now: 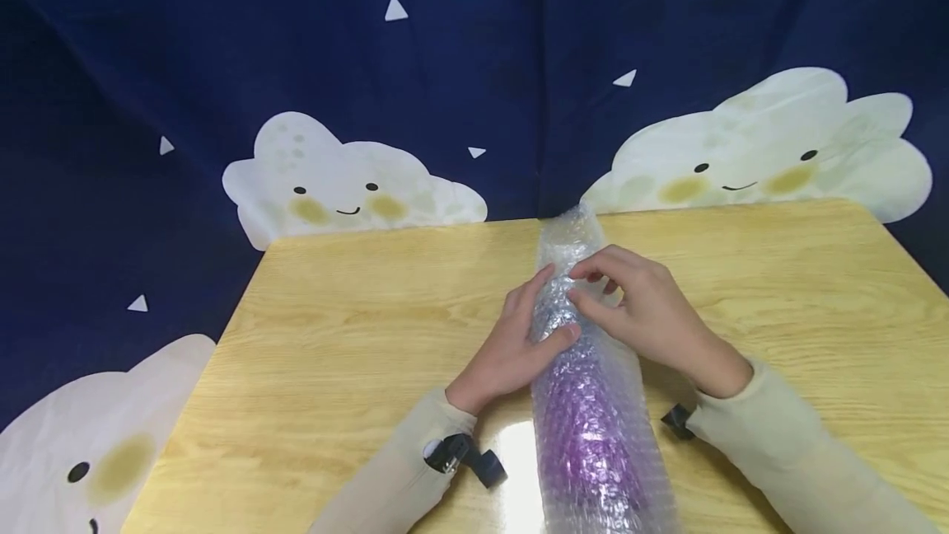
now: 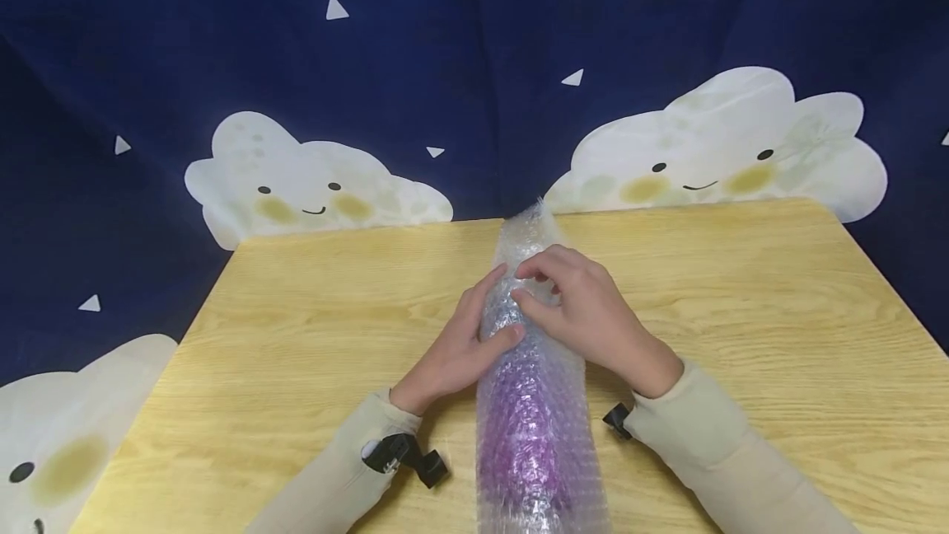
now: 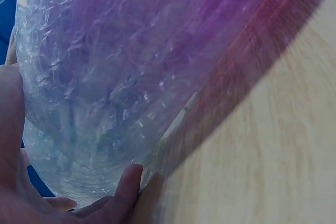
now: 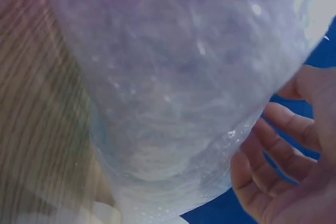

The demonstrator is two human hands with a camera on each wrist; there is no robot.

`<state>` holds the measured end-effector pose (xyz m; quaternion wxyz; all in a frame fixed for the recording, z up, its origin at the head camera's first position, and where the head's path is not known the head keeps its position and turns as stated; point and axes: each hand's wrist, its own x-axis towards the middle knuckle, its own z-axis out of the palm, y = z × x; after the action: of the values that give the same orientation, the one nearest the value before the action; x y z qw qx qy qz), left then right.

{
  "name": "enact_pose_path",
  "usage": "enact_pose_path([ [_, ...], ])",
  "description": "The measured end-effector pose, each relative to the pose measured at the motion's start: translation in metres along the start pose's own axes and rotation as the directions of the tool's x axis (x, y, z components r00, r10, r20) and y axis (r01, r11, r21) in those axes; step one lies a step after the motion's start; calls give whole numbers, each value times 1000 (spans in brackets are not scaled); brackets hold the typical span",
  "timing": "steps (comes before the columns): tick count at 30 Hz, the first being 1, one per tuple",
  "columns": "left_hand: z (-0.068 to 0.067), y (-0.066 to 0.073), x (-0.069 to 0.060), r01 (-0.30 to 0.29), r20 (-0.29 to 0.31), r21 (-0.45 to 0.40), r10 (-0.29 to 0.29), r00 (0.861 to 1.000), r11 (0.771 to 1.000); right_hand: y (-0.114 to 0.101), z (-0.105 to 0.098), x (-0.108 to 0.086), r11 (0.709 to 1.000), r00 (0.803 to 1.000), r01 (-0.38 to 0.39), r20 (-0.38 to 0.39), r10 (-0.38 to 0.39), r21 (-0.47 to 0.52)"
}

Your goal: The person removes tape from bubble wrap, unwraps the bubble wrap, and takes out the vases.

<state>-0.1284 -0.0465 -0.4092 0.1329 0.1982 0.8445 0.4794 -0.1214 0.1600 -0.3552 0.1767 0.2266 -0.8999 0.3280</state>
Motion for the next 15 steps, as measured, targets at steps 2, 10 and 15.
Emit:
enact_pose_path([
  [2, 1, 1, 0, -1, -3, 3, 1, 1000, 1000, -2, 1, -1, 1000, 1000, -2, 1, 2, -18],
  [10, 0, 1, -1, 17, -8, 11, -17, 1000, 1000, -3, 7, -6, 995, 1000, 0, 9, 1, -99],
  [15, 1, -1, 0, 9, -14, 13, -9, 1000, 1000, -4, 6, -8, 989, 999, 23, -19, -26, -144],
])
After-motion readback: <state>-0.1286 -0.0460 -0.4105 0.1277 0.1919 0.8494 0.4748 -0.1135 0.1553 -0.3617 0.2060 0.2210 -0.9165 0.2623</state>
